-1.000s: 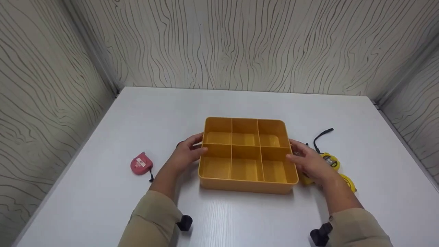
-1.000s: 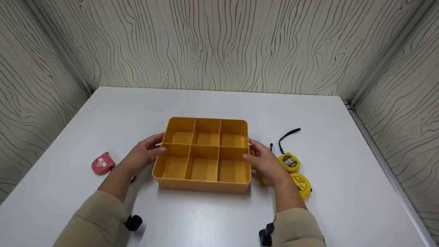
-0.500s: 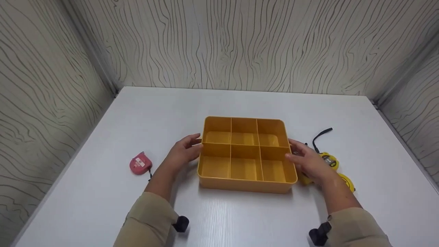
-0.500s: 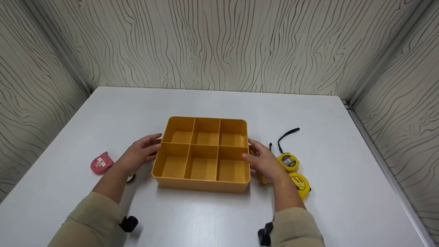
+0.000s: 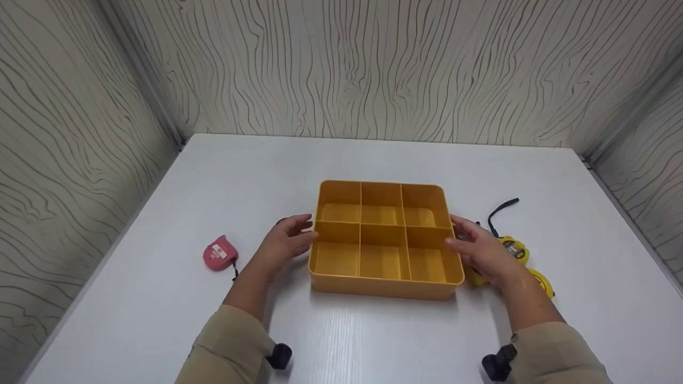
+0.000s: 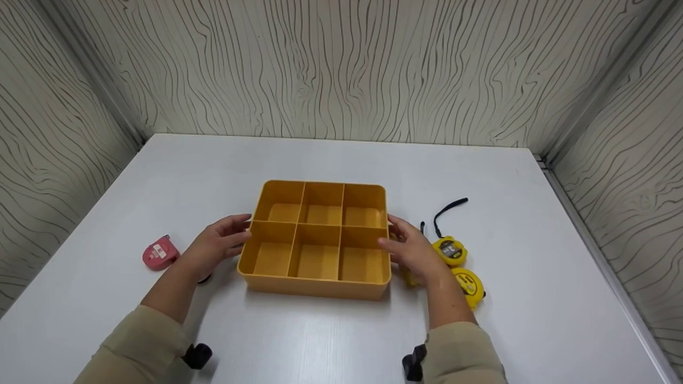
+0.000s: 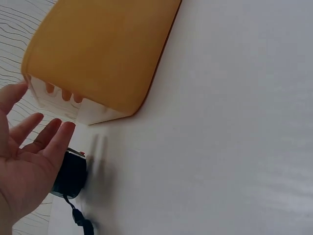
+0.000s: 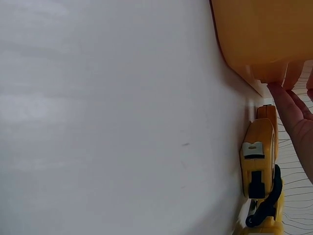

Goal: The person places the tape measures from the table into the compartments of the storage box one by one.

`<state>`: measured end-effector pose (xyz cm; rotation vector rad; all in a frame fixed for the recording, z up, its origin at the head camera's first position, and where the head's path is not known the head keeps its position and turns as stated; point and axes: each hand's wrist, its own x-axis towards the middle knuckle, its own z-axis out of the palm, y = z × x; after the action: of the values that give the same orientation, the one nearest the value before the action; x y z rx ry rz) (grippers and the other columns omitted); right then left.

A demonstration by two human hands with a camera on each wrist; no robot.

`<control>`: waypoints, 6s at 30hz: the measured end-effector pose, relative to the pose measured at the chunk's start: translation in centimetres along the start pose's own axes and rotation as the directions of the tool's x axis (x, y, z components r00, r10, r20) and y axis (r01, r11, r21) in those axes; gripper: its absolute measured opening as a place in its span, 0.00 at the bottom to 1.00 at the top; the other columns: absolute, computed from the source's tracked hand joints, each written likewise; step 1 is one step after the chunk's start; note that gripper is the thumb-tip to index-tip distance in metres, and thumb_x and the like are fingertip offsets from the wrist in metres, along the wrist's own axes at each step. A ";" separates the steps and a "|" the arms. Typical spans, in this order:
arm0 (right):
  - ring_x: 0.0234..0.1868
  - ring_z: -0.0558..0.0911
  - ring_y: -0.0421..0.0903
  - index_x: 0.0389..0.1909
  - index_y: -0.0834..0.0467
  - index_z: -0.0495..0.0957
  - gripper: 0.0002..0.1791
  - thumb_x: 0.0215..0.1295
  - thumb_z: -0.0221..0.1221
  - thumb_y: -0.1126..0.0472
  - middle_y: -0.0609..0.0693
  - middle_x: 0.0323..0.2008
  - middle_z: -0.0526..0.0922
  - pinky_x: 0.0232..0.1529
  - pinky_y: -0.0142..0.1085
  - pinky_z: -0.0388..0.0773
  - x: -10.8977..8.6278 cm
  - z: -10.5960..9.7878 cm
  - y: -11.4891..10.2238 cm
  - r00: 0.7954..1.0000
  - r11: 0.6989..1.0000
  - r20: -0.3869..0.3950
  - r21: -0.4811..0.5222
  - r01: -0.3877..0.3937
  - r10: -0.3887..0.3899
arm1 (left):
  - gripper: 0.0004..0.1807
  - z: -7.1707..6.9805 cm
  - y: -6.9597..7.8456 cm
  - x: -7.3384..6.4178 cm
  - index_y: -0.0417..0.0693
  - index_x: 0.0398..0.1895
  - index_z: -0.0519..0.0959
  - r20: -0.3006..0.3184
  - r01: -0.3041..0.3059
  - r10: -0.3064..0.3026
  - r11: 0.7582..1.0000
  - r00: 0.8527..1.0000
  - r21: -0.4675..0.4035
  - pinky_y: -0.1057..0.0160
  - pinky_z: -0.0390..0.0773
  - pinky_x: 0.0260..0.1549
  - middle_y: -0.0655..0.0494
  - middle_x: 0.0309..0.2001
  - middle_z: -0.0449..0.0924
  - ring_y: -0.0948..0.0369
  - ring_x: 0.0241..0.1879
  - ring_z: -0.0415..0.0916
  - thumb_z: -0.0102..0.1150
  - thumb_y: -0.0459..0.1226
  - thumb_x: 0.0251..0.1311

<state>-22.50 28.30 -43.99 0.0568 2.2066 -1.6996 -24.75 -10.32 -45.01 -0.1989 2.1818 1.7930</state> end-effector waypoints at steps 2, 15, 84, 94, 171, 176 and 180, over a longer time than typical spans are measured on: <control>0.67 0.57 0.53 0.70 0.47 0.50 0.41 0.58 0.60 0.50 0.52 0.67 0.56 0.61 0.48 0.62 0.0 0.0 0.0 1.000 1.000 -0.002 -0.015 0.000 0.000 | 0.29 0.1 0.0 0.0 0.65 0.57 0.71 0.002 -0.008 0.008 1.000 1.000 0.014 0.61 0.76 0.47 0.63 0.55 0.70 0.63 0.54 0.70 0.67 0.46 0.48; 0.67 0.58 0.53 0.70 0.46 0.51 0.41 0.58 0.60 0.50 0.52 0.66 0.58 0.60 0.48 0.64 0.0 -0.2 -0.1 1.000 0.998 -0.002 -0.068 -0.008 0.007 | 0.29 0.3 0.5 0.1 0.62 0.63 0.67 0.099 -0.020 0.014 0.998 0.995 0.053 0.60 0.75 0.49 0.65 0.60 0.66 0.62 0.56 0.68 0.61 0.42 0.56; 0.62 0.57 0.61 0.71 0.52 0.46 0.52 0.51 0.60 0.37 0.65 0.66 0.53 0.61 0.53 0.60 -3.6 -9.1 6.5 0.955 0.939 -0.271 -0.282 -0.197 0.119 | 0.30 0.2 0.4 0.0 0.63 0.63 0.66 0.109 -0.003 0.000 1.000 0.994 0.019 0.60 0.75 0.48 0.65 0.59 0.66 0.63 0.56 0.68 0.61 0.43 0.56; 0.62 0.59 0.62 0.71 0.53 0.44 0.54 0.50 0.60 0.36 0.66 0.65 0.54 0.60 0.54 0.62 -3.5 -9.3 6.4 0.958 0.929 -0.262 -0.313 -0.196 0.115 | 0.29 0.2 0.4 0.1 0.63 0.63 0.66 0.107 0.004 -0.006 1.000 0.994 0.014 0.60 0.75 0.48 0.64 0.59 0.66 0.62 0.56 0.68 0.61 0.43 0.56; 0.67 0.52 0.60 0.70 0.53 0.51 0.51 0.49 0.61 0.36 0.61 0.68 0.53 0.63 0.52 0.57 -3.7 -10.1 2.3 0.867 0.962 -0.495 -0.206 -0.179 0.056 | 0.30 0.1 0.5 -0.1 0.65 0.63 0.65 0.115 0.012 -0.015 1.000 0.993 0.024 0.59 0.74 0.50 0.65 0.59 0.65 0.63 0.57 0.67 0.61 0.45 0.55; 0.68 0.52 0.60 0.70 0.53 0.50 0.51 0.50 0.60 0.37 0.60 0.68 0.52 0.63 0.54 0.57 -3.6 -9.8 1.2 0.878 0.963 -0.478 -0.226 -0.149 0.024 | 0.30 0.0 0.4 -0.1 0.63 0.64 0.65 0.126 -0.002 0.003 1.000 0.992 -0.006 0.59 0.74 0.50 0.63 0.60 0.65 0.62 0.57 0.67 0.61 0.43 0.56; 0.68 0.51 0.59 0.70 0.53 0.50 0.50 0.50 0.60 0.37 0.60 0.68 0.53 0.63 0.54 0.57 -3.6 -9.4 0.1 0.883 0.963 -0.470 -0.236 -0.131 0.005 | 0.31 0.0 0.3 -0.1 0.62 0.64 0.65 0.133 -0.006 0.007 1.000 0.991 -0.012 0.59 0.75 0.49 0.63 0.59 0.65 0.62 0.57 0.67 0.61 0.43 0.56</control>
<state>-21.50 37.84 -40.94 0.5235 2.7207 -1.4499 -24.80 -10.28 -44.68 -0.0721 2.0820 1.7697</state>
